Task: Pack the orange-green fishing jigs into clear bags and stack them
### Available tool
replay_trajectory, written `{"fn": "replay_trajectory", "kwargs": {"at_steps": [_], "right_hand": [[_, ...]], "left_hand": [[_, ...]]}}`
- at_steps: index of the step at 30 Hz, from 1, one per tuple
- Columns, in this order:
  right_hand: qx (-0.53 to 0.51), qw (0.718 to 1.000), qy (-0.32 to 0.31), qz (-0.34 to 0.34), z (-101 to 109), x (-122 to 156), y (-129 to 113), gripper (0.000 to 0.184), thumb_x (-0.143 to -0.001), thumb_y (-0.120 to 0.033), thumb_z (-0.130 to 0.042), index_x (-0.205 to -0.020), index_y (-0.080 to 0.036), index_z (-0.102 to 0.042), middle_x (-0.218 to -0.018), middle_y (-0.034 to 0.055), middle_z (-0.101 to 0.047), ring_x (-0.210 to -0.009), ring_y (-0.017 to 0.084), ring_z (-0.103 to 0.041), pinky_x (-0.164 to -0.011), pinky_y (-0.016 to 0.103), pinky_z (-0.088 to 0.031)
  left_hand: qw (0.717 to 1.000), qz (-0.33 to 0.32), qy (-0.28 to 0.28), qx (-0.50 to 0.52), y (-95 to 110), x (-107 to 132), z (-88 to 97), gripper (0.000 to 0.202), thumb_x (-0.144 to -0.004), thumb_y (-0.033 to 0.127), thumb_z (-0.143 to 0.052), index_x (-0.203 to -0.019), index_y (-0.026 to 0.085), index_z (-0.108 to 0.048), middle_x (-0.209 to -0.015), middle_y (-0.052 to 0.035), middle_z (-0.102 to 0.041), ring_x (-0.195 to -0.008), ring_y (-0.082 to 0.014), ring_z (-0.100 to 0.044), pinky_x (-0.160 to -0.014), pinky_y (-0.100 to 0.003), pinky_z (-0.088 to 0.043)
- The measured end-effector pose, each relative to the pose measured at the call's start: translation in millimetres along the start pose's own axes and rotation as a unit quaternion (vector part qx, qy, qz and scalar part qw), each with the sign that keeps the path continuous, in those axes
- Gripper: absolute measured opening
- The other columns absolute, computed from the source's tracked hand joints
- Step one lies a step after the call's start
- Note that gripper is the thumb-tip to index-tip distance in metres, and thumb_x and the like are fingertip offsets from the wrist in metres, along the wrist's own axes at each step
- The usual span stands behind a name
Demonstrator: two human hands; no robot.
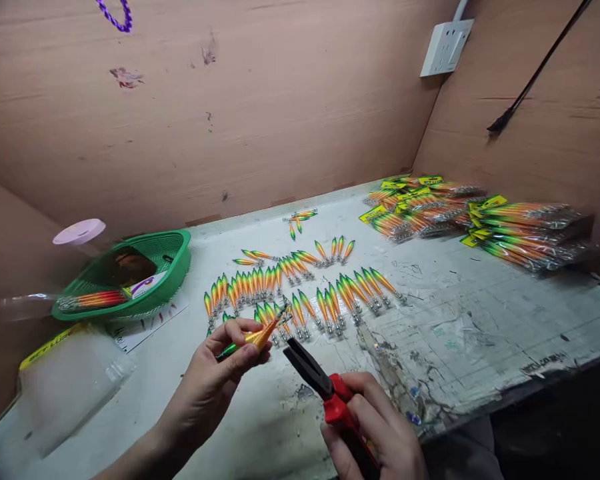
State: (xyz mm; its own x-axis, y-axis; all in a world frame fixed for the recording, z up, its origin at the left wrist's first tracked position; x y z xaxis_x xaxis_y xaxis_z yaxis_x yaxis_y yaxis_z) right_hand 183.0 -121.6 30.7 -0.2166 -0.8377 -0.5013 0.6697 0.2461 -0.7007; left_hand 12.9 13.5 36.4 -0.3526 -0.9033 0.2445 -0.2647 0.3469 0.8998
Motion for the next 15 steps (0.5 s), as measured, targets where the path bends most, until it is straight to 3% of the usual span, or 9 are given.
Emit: {"fn": "replay_trajectory", "kwargs": {"at_steps": [6, 11, 15], "right_hand": [[-0.005, 1.0, -0.023, -0.018, -5, 4, -1, 0.007, -0.086, -0.025, -0.061, -0.08, -0.022, -0.063, -0.097, 0.0067, -0.066, -0.085, 0.017, -0.07, -0.067, 0.015, -0.057], [-0.014, 0.999, -0.036, -0.029, -5, 7, -1, 0.008, -0.086, -0.025, -0.062, -0.079, -0.022, -0.061, -0.095, 0.006, -0.062, -0.078, 0.014, -0.069, -0.064, 0.013, -0.056], [-0.015, 0.999, -0.038, -0.021, -6, 5, -1, 0.009, -0.087, -0.022, -0.061, -0.078, -0.021, -0.059, -0.093, 0.0045, -0.062, -0.077, 0.012, -0.068, -0.065, 0.012, -0.055]], "left_hand": [[0.984, -0.152, 0.008, -0.094, 4, 12, 6.7, 0.027, -0.068, 0.015, -0.083, -0.063, 0.016, -0.056, -0.095, -0.0003, -0.061, -0.089, -0.0126, -0.062, -0.077, -0.022, -0.055], [0.923, -0.325, -0.023, -0.203, 14, 21, 0.1, 0.023, -0.074, 0.005, -0.075, -0.065, 0.019, -0.058, -0.091, 0.0005, -0.062, -0.084, -0.0112, -0.06, -0.076, -0.022, -0.057], [0.904, -0.355, -0.037, -0.235, 13, 23, -3.1, 0.024, -0.074, 0.001, -0.072, -0.066, 0.02, -0.06, -0.092, 0.0004, -0.062, -0.083, -0.0111, -0.061, -0.076, -0.024, -0.058]]}}
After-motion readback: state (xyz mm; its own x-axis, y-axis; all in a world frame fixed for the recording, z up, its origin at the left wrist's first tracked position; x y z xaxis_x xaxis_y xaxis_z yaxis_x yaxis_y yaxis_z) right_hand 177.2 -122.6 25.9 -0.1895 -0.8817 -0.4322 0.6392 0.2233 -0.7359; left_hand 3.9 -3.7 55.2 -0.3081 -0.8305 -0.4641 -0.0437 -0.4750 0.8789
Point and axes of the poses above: each hand's wrist, its own x-axis away from the middle knuckle, its own z-axis out of the back of the hand, y = z × x, the point moved 5 cm from there along -x, towards the middle knuckle
